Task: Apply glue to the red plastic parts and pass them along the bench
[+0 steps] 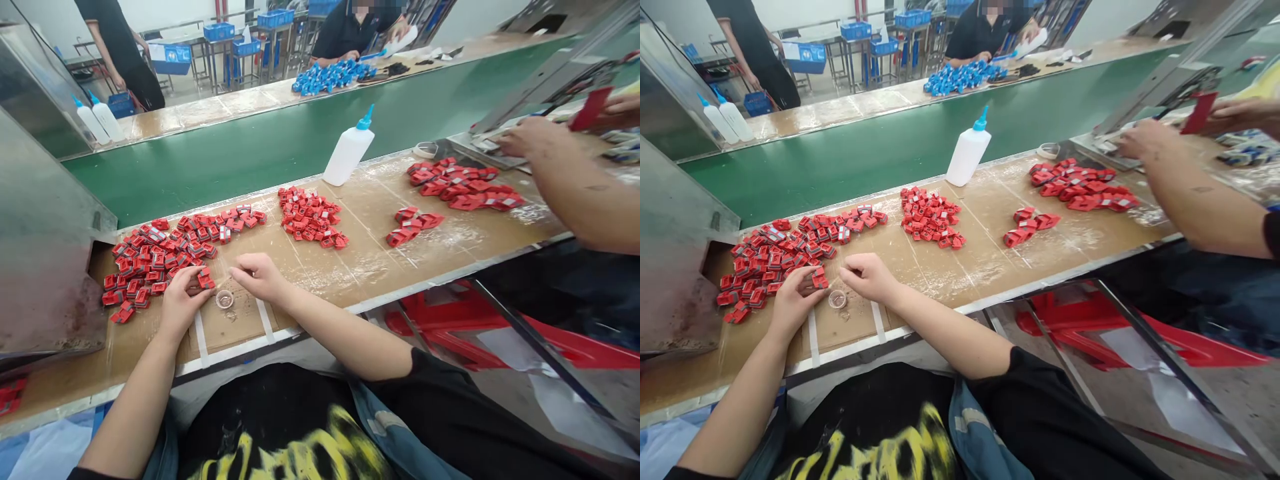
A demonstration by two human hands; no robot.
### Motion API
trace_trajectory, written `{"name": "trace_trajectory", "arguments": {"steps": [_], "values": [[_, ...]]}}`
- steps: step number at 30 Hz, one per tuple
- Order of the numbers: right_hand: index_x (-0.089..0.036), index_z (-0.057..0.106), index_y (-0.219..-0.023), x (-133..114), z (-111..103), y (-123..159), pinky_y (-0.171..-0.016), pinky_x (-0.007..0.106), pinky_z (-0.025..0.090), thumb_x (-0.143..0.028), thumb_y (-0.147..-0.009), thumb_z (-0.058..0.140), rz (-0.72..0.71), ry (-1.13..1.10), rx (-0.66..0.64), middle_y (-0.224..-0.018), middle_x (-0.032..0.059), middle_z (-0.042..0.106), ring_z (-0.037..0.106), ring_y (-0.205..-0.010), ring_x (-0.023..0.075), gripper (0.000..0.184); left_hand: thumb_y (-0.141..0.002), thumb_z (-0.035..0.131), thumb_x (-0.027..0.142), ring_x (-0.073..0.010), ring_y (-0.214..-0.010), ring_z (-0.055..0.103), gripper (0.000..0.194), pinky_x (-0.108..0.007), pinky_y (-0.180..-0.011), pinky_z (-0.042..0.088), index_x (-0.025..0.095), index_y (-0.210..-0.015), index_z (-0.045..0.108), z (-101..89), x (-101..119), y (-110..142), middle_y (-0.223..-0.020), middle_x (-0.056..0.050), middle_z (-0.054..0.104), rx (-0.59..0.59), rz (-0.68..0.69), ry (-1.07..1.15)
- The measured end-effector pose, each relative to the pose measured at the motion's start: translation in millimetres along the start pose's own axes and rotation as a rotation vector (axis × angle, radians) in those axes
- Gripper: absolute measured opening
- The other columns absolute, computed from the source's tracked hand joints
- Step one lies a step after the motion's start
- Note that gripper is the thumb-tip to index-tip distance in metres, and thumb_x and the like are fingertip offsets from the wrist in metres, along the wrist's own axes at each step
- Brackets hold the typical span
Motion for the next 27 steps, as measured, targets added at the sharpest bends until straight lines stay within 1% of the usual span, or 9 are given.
{"name": "trace_trajectory", "arguments": {"steps": [3,6,9,12,15,17,20,23,27], "values": [[-0.018,0.038,-0.058,-9.2,0.6,12.5,-0.06,0.025,0.025,-0.032,-0.095,0.055,-0.028,0.135,-0.23,-0.057,-0.005,0.038,0.035,-0.057,0.009,0.043,-0.077,0.083,0.039,-0.0271,-0.109,0.073,0.054,-0.044,-0.096,0.061,0.023,-0.126,0.064,-3.7,8.7,-3.0,-0.131,-0.011,0.067,0.031,-0.048,0.07],[-0.018,0.057,-0.068,-5.5,-6.7,13.0,-0.061,0.025,0.027,-0.048,-0.098,0.059,0.002,0.31,-0.359,-0.067,-0.0016,0.056,0.047,-0.064,0.0107,0.043,-0.077,0.084,0.039,-0.0253,-0.106,0.074,0.058,-0.042,-0.095,0.06,0.024,-0.127,0.06,-8.4,21.4,-16.0,-0.128,-0.01,0.069,0.076,-0.037,0.13],[-0.019,0.07,-0.088,13.7,-47.3,-4.2,-0.068,0.024,0.035,-0.058,-0.1,0.054,0.096,0.519,-0.221,-0.092,0.0041,0.068,0.059,-0.082,0.0142,0.043,-0.074,0.087,0.041,-0.0249,-0.1,0.075,0.064,-0.039,-0.088,0.062,0.024,-0.129,0.058,-6.6,31.6,-36.1,-0.12,-0.01,0.07,0.061,-0.044,0.167],[-0.018,0.072,-0.106,41.8,-105.9,-23.7,-0.076,0.027,0.042,-0.052,-0.099,0.058,0.303,0.842,-0.037,-0.117,0.0119,0.066,0.062,-0.1,0.0208,0.037,-0.072,0.088,0.043,-0.024,-0.094,0.076,0.066,-0.037,-0.082,0.062,0.024,-0.128,0.058,2.3,35.1,-52.8,-0.116,-0.009,0.07,0.026,-0.055,0.18],[-0.013,0.069,-0.11,65.9,-140.7,-33.1,-0.08,0.032,0.047,-0.046,-0.097,0.062,0.454,1.028,-0.041,-0.124,0.0175,0.063,0.062,-0.108,0.0267,0.036,-0.073,0.086,0.044,-0.0214,-0.093,0.075,0.064,-0.035,-0.084,0.061,0.024,-0.127,0.059,12.7,30.9,-59.9,-0.116,-0.009,0.069,0.007,-0.02,0.2],[-0.013,0.068,-0.11,75.8,-145.0,-33.4,-0.083,0.033,0.048,-0.041,-0.099,0.058,0.468,1.057,-0.065,-0.125,0.0177,0.063,0.062,-0.109,0.0274,0.032,-0.073,0.086,0.044,-0.0194,-0.089,0.074,0.065,-0.033,-0.08,0.061,0.024,-0.127,0.059,17.5,24.2,-60.1,-0.117,-0.008,0.068,0.009,-0.012,0.209],[-0.014,0.065,-0.111,83.9,-138.3,-30.0,-0.085,0.034,0.048,-0.032,-0.101,0.052,0.442,1.061,-0.071,-0.127,0.0175,0.062,0.061,-0.112,0.0273,0.025,-0.071,0.087,0.044,-0.0177,-0.081,0.073,0.067,-0.031,-0.072,0.061,0.024,-0.128,0.059,21.2,14.3,-57.7,-0.117,-0.008,0.067,0.004,-0.013,0.212],[-0.013,0.065,-0.109,88.2,-134.1,-29.9,-0.085,0.033,0.049,-0.029,-0.099,0.052,0.426,1.049,-0.082,-0.127,0.0183,0.062,0.061,-0.111,0.0276,0.022,-0.072,0.086,0.046,-0.0188,-0.082,0.073,0.066,-0.033,-0.074,0.062,0.023,-0.128,0.06,23.3,9.9,-56.0,-0.116,-0.008,0.068,-0.03,-0.008,0.207],[-0.014,0.066,-0.097,87.5,-135.1,-39.5,-0.085,0.031,0.047,-0.029,-0.094,0.06,0.358,1.011,-0.143,-0.112,0.0149,0.068,0.062,-0.108,0.0267,0.017,-0.071,0.086,0.048,-0.02,-0.085,0.073,0.068,-0.033,-0.076,0.062,0.024,-0.129,0.06,25.0,7.8,-56.5,-0.116,-0.008,0.068,-0.052,-0.023,0.18]]}}
Point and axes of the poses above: each hand's wrist, its own y-axis away from the middle knuckle, its own z-axis out of the palm, x = y × z, the point moved 3 cm from there along -y, towards the middle knuckle
